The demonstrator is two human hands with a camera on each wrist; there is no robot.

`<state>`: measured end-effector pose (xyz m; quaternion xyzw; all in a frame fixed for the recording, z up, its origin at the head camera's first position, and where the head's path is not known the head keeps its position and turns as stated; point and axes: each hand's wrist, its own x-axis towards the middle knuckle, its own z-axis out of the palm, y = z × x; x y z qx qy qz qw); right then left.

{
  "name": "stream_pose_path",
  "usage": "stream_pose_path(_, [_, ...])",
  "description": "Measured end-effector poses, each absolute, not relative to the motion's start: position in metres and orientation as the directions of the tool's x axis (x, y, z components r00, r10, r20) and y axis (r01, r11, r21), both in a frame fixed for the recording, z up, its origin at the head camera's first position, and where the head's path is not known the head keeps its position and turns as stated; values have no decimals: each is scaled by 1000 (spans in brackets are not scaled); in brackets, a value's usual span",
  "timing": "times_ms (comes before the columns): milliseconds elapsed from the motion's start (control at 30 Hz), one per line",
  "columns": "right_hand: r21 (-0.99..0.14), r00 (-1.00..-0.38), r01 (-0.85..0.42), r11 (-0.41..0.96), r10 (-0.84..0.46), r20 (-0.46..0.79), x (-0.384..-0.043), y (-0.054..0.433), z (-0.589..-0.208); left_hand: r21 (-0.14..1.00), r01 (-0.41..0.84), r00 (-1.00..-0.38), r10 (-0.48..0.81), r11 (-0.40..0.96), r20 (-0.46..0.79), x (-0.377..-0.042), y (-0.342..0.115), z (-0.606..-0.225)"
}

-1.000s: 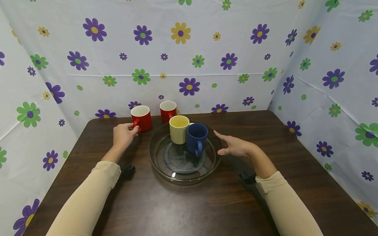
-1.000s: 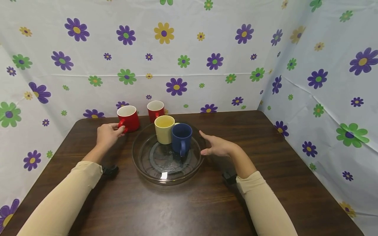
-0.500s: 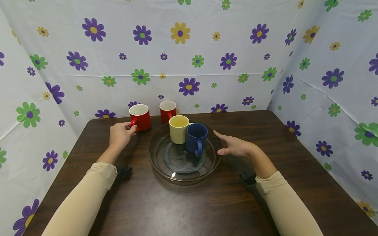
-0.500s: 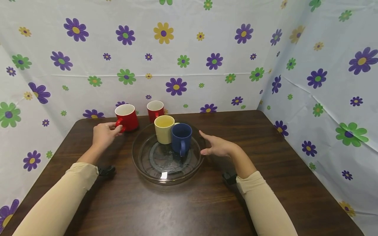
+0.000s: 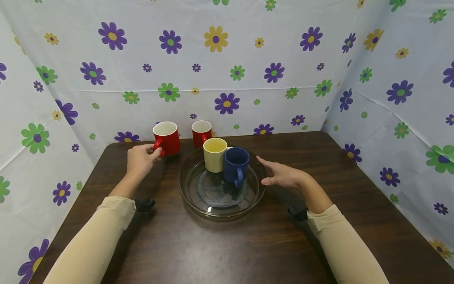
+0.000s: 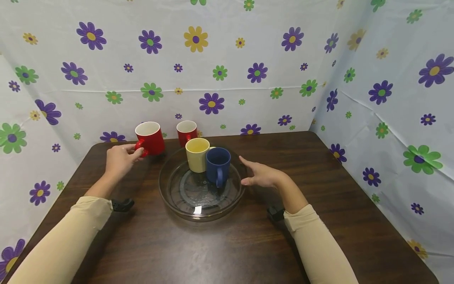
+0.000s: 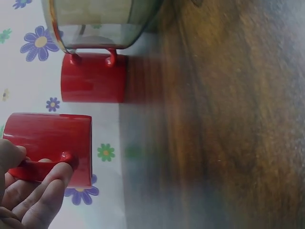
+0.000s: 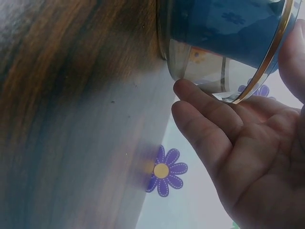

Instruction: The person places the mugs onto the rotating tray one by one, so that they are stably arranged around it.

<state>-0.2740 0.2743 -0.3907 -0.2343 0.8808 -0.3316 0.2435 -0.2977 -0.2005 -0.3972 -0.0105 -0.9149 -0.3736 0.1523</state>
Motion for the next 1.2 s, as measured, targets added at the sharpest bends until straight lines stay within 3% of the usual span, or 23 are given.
stream_pose_path(1200, [-735,-767,-228,639,-583,-269,-275,276,-394,600,260,-921,7,756,390,-268,-185,-371])
